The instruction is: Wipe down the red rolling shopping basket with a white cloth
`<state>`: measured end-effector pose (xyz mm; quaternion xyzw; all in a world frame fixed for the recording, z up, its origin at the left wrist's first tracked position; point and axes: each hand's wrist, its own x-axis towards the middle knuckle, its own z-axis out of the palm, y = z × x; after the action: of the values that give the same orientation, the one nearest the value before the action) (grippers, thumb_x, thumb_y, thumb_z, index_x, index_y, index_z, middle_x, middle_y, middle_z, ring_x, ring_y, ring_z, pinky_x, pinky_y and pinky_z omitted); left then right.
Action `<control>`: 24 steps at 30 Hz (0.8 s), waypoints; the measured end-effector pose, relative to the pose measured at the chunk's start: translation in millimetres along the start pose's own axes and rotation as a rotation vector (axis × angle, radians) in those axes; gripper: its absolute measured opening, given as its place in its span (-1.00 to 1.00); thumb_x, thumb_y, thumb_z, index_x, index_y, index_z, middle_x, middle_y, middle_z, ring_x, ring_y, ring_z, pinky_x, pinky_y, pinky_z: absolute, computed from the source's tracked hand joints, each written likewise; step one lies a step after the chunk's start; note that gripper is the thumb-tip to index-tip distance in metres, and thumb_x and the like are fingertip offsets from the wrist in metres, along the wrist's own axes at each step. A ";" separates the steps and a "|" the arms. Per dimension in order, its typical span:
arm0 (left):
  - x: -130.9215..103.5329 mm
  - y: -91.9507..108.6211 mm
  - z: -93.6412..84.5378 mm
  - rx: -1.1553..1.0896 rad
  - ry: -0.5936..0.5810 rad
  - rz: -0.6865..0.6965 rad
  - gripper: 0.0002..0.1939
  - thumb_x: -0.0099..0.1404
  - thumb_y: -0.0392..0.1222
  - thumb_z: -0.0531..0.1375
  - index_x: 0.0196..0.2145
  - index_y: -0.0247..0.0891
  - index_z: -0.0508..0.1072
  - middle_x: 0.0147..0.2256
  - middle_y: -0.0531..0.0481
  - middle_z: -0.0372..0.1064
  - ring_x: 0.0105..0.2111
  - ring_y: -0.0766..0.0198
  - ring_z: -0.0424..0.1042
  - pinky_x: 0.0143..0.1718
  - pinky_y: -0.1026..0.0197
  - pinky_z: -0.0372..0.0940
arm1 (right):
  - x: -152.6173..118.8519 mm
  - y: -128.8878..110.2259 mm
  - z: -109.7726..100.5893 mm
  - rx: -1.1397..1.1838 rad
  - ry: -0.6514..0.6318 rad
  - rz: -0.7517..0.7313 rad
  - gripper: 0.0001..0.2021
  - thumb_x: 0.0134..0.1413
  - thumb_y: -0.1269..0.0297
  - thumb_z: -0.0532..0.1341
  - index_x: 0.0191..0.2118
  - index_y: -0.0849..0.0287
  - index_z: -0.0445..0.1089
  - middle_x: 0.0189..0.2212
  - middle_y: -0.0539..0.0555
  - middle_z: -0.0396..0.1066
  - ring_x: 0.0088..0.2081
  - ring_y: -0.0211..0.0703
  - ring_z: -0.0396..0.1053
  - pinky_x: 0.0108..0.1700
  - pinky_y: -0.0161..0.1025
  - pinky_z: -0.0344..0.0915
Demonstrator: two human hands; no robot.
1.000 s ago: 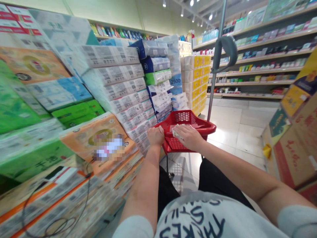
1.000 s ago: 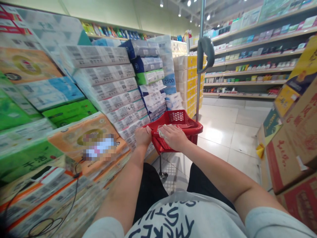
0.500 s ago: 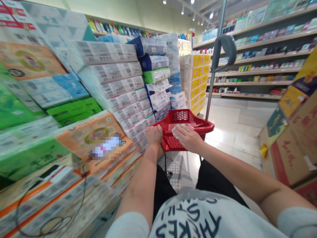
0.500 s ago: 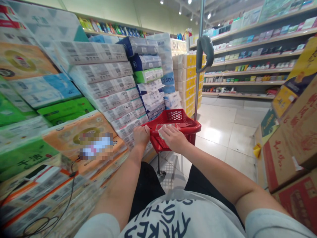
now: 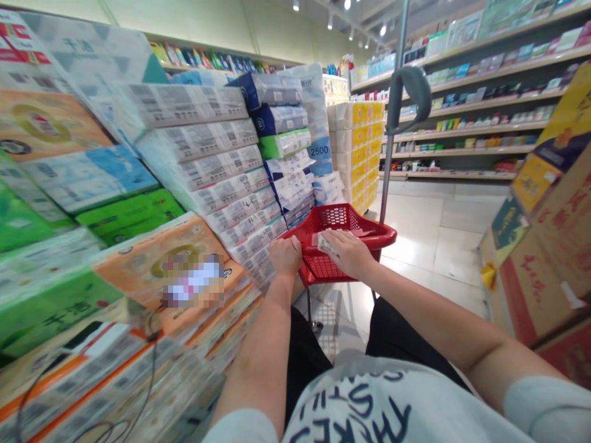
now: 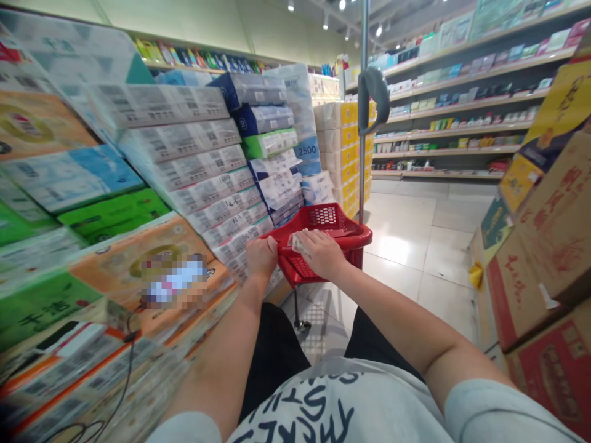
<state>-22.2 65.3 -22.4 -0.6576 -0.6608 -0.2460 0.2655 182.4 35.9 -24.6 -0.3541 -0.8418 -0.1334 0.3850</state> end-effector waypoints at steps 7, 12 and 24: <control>-0.7 2.1 -0.2 -0.005 0.018 -0.007 -0.43 0.40 -0.15 -0.20 -0.45 -0.34 0.53 -0.44 -0.20 0.47 -0.35 0.13 0.42 -0.15 0.07 0.14 | -2.4 4.0 -2.0 -0.021 -0.070 -0.156 -0.59 0.25 0.34 0.05 0.19 0.19 0.24 0.14 0.17 0.29 0.18 0.04 0.18 0.22 0.02 0.12; -1.1 4.1 0.7 -0.008 0.003 -0.007 -0.44 0.41 -0.13 -0.21 -0.46 -0.32 0.52 -0.43 -0.19 0.47 -0.32 0.13 0.43 -0.11 0.07 0.15 | 6.6 7.4 -3.6 -0.032 -0.043 0.045 -0.58 0.28 0.34 0.00 0.21 0.32 0.19 0.11 0.30 0.31 0.12 0.05 0.26 0.16 0.01 0.21; 1.3 50.2 -36.8 -0.709 0.029 0.370 -0.45 0.44 0.06 -0.24 0.30 -0.14 -0.01 0.32 -0.13 -0.08 0.29 0.16 -0.01 0.22 0.02 0.05 | 34.0 1.5 -14.8 0.556 -0.192 0.267 -0.23 0.04 0.43 0.15 0.34 0.34 -0.19 0.03 0.29 0.37 0.04 0.00 0.36 0.07 -0.03 0.30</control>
<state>29.0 42.2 4.4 -0.8127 -0.4018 -0.4160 0.0713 176.2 46.4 10.4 -0.3539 -0.8245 0.1875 0.3998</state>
